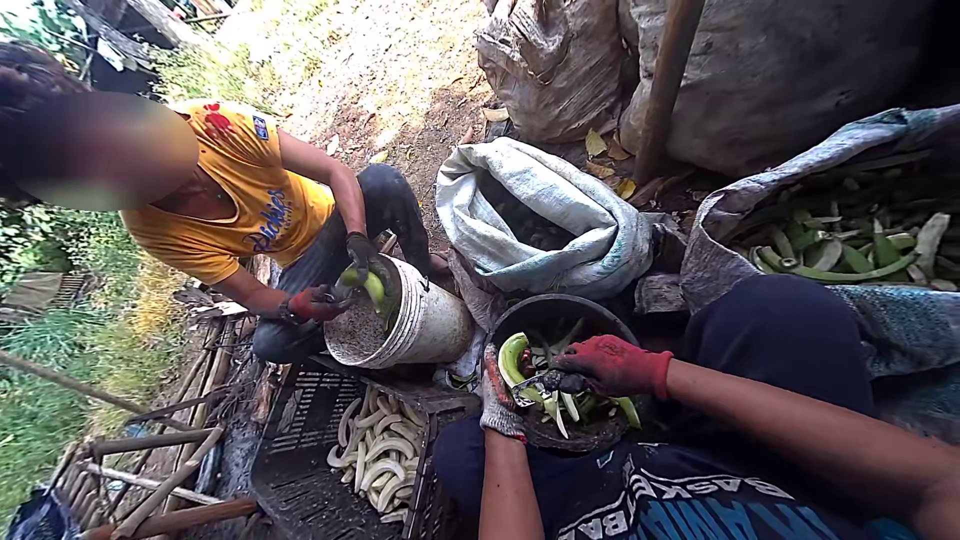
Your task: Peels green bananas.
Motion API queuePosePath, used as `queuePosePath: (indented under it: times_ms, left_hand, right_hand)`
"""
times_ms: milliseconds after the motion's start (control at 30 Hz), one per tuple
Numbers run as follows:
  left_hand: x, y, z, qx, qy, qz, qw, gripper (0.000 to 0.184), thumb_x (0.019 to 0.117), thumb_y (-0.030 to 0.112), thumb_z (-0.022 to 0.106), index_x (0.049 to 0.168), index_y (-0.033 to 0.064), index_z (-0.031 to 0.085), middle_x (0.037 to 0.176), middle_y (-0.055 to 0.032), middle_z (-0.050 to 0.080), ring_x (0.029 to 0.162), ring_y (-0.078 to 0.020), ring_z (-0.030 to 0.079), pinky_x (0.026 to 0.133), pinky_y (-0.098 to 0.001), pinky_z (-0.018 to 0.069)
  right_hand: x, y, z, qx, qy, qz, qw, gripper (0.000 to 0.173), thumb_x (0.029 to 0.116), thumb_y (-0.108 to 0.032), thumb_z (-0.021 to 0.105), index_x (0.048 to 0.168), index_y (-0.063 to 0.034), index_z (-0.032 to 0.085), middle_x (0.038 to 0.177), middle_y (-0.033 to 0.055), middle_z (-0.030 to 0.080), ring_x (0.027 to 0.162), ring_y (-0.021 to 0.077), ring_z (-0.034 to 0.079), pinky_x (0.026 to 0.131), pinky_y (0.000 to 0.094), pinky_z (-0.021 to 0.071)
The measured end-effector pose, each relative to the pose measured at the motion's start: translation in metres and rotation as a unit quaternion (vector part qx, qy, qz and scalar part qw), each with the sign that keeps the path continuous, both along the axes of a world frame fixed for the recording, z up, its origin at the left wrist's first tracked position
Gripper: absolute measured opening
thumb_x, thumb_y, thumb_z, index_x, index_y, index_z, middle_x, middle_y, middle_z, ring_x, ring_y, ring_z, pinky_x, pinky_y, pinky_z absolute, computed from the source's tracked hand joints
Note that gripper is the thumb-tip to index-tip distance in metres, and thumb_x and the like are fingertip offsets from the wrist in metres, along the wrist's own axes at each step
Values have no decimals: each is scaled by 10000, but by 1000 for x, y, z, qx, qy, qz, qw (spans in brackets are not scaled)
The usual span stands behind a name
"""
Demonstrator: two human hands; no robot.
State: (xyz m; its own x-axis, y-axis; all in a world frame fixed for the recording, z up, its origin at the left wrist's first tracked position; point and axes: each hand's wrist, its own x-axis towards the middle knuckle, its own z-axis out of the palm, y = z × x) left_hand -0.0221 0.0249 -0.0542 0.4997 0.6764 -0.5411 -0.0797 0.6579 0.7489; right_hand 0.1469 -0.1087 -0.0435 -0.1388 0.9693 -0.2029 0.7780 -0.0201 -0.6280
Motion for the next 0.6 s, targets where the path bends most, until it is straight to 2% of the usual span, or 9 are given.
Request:
queuePosePath:
  times_ms: [133, 200, 267, 367, 467, 533, 600]
  left_hand:
    - [3, -11, -3, 33, -14, -38, 999, 603, 1107, 484, 197, 1187, 36, 592, 860, -114, 678, 753, -199, 679, 694, -370, 595]
    - [3, -17, -8, 75, -3, -31, 997, 568, 1115, 459, 199, 1168, 45, 585, 839, -93, 662, 721, -182, 660, 653, -351, 584]
    - [3, -21, -13, 125, 1, -21, 992, 503, 1123, 407, 213, 1244, 52, 547, 910, -82, 649, 762, -163, 653, 681, -339, 586]
    - [10, -26, -11, 136, 13, 22, 990, 497, 1126, 407, 232, 1307, 56, 534, 955, -87, 649, 787, -160, 655, 697, -331, 584]
    - [7, -21, -9, 104, -7, -6, 994, 556, 1115, 470, 202, 1332, 67, 519, 986, -110, 656, 817, -194, 666, 725, -371, 591]
    - [8, -18, -7, 95, -10, -36, 995, 621, 1097, 530, 162, 1287, 71, 534, 920, -94, 660, 750, -177, 661, 665, -344, 589]
    - [12, -20, -8, 115, 14, -18, 993, 522, 1118, 445, 266, 1268, 47, 567, 888, -96, 656, 709, -166, 654, 629, -323, 583]
  right_hand:
    - [-10, 14, 12, -69, -35, -74, 994, 330, 1036, -198, 552, 1325, -43, 591, 1217, 263, 657, 1103, 466, 657, 862, 629, 513]
    - [-14, 21, 18, -111, -36, -127, 985, 352, 1045, -215, 542, 1346, -34, 573, 1238, 274, 642, 1127, 475, 645, 872, 643, 503]
    - [-19, 28, 21, -137, -30, -176, 974, 365, 1043, -218, 536, 1359, -38, 562, 1254, 275, 634, 1146, 475, 637, 879, 649, 501]
    - [-27, 32, 23, -154, -19, -245, 957, 384, 1055, -233, 511, 1379, -29, 546, 1290, 275, 625, 1184, 466, 630, 903, 641, 505]
    - [-26, 30, 22, -129, -26, -247, 960, 381, 1052, -228, 513, 1368, -21, 557, 1274, 277, 635, 1160, 471, 639, 892, 632, 509]
    - [-26, 29, 23, -131, -31, -241, 961, 379, 1046, -219, 516, 1368, -23, 557, 1266, 279, 637, 1151, 474, 641, 882, 636, 508]
    - [-27, 32, 21, -144, -29, -256, 955, 383, 1044, -205, 513, 1382, -30, 548, 1278, 273, 633, 1162, 468, 640, 886, 634, 511]
